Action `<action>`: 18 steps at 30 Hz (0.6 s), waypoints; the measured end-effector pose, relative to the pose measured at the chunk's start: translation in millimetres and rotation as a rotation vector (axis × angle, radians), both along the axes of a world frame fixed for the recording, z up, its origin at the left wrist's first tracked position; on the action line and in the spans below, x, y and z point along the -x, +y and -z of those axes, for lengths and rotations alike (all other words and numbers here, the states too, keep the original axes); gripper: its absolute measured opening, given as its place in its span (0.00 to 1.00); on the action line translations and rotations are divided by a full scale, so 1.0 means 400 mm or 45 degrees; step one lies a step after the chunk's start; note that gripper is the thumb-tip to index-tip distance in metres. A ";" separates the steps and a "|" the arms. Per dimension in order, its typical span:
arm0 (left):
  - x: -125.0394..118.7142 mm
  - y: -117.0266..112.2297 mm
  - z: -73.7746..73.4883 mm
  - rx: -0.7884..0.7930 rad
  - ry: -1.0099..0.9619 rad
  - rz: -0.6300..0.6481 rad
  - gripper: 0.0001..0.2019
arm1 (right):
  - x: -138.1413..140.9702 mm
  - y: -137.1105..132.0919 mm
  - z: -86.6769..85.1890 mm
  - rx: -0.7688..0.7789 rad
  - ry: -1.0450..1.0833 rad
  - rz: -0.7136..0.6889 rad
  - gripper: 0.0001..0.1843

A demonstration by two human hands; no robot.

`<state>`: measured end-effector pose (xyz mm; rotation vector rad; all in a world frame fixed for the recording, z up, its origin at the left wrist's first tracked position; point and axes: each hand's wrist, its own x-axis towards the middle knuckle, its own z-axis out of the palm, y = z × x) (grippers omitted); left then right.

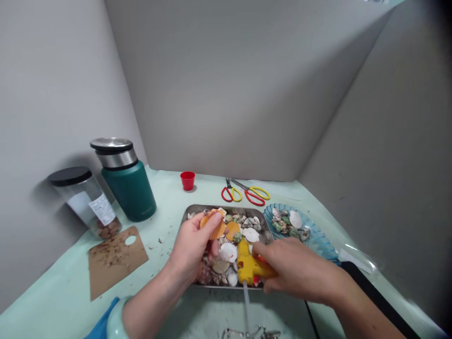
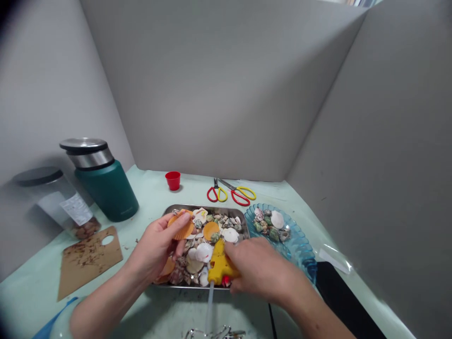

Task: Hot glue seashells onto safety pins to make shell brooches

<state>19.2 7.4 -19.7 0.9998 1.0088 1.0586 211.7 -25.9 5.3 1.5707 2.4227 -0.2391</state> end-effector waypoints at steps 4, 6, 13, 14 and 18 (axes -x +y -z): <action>0.010 0.002 -0.009 -0.070 0.085 -0.061 0.16 | -0.013 0.003 -0.003 0.086 0.129 -0.018 0.14; 0.016 0.004 -0.010 -0.091 0.126 -0.053 0.17 | -0.041 0.006 -0.010 0.100 0.277 0.006 0.13; 0.033 0.013 -0.013 -0.131 0.195 -0.095 0.18 | -0.158 0.028 -0.051 0.096 1.178 0.197 0.19; 0.033 0.013 -0.015 -0.136 0.205 -0.103 0.18 | -0.157 0.030 -0.053 0.098 1.330 0.221 0.19; 0.032 0.009 -0.024 -0.152 0.289 -0.105 0.18 | -0.098 0.025 -0.039 0.191 1.685 0.233 0.19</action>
